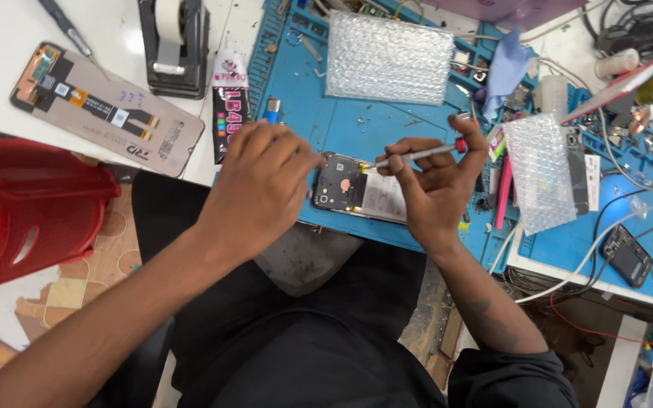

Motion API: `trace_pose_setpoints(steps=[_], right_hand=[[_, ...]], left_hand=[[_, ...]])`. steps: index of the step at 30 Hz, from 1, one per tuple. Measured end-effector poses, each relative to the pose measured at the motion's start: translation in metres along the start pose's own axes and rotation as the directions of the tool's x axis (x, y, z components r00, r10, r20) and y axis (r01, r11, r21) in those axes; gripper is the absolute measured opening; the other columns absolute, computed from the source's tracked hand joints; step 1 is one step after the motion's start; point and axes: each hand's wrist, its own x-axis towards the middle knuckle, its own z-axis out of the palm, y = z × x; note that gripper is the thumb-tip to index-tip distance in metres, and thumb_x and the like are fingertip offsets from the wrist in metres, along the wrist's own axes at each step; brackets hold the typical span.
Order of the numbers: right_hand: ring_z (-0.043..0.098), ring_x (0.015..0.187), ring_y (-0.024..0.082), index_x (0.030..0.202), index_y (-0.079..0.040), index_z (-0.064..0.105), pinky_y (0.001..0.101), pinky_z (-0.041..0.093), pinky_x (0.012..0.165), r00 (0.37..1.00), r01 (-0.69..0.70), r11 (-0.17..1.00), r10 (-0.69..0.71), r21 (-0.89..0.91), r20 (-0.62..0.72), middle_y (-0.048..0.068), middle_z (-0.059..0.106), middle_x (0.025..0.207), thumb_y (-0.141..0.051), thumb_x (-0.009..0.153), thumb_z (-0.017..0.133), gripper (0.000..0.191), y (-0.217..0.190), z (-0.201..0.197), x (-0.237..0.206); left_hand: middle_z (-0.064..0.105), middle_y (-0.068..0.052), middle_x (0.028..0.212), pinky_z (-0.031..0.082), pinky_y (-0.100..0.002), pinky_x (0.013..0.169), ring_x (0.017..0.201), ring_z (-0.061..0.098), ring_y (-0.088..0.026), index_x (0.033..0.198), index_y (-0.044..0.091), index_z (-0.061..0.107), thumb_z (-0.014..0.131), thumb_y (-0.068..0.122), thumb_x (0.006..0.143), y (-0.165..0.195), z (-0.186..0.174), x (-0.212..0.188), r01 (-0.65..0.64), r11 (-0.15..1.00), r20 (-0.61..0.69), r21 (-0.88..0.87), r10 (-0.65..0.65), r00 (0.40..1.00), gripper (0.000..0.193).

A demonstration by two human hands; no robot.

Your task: The person disassembles a smartphone by removing screws and prying open the back cover. They then use a screwdriver to remove additional screws from the internal frame and set them aside. The person briefly handles another phone before returning to the first device to continue unscrewing components.

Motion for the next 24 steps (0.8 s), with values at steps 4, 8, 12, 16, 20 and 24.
trace_pose_setpoints(steps=[4,8,12,16,20,24], right_hand=[[0.071,0.108,0.024,0.153,-0.012,0.019,0.035,0.068,0.093,0.997,0.062,0.997,-0.059,-0.044,0.05,0.021,0.065,0.116,0.014,0.108,0.062,0.068,0.006,0.016,-0.01],[0.07,0.109,0.023,0.153,-0.012,0.016,0.0341,0.066,0.092,0.99,0.107,0.988,-0.095,-0.113,0.107,0.022,0.064,0.119,0.015,0.106,0.061,0.07,0.006,0.021,-0.013],[0.071,0.111,0.026,0.154,-0.013,0.015,0.0362,0.067,0.095,0.981,0.144,0.983,-0.127,-0.111,0.143,0.022,0.063,0.123,0.016,0.105,0.061,0.073,0.007,0.025,-0.012],[0.071,0.111,0.027,0.154,-0.014,0.015,0.0365,0.068,0.095,0.979,0.135,0.987,-0.121,-0.083,0.163,0.022,0.063,0.124,0.016,0.106,0.06,0.073,0.009,0.027,-0.013],[0.071,0.111,0.026,0.154,-0.014,0.015,0.0368,0.068,0.095,0.978,0.147,0.984,-0.129,-0.102,0.167,0.022,0.063,0.124,0.017,0.105,0.06,0.073,0.011,0.025,-0.014],[0.071,0.112,0.027,0.153,-0.014,0.015,0.0373,0.068,0.096,0.97,0.17,0.978,-0.145,-0.119,0.197,0.023,0.062,0.124,0.018,0.104,0.06,0.073,0.012,0.026,-0.012]], left_hand=[[0.067,-0.005,0.108,0.038,-0.049,0.115,0.12,0.057,-0.024,0.11,0.007,0.075,0.07,0.007,0.09,0.001,-0.009,-0.026,-0.02,0.998,0.009,0.066,0.019,1.0,0.02],[0.067,-0.005,0.112,0.036,-0.049,0.116,0.122,0.058,-0.024,0.109,0.007,0.077,0.069,0.006,0.088,-0.002,-0.006,-0.03,-0.081,0.988,0.041,0.135,0.076,0.996,0.023],[0.068,-0.005,0.114,0.033,-0.05,0.119,0.124,0.058,-0.023,0.11,0.009,0.077,0.068,0.007,0.088,-0.003,-0.003,-0.03,-0.137,0.981,0.05,0.14,0.132,0.99,0.024],[0.069,-0.005,0.116,0.032,-0.051,0.12,0.126,0.057,-0.024,0.111,0.009,0.077,0.067,0.009,0.091,-0.002,0.0,-0.033,-0.145,0.98,0.069,0.135,0.136,0.988,0.022],[0.069,-0.005,0.116,0.031,-0.051,0.121,0.127,0.057,-0.023,0.112,0.009,0.078,0.066,0.011,0.093,-0.002,0.005,-0.034,-0.146,0.981,0.078,0.128,0.137,0.988,0.022],[0.069,-0.005,0.116,0.032,-0.052,0.121,0.127,0.057,-0.023,0.112,0.009,0.078,0.067,0.011,0.092,-0.002,0.007,-0.034,-0.15,0.981,0.078,0.126,0.141,0.987,0.022]])
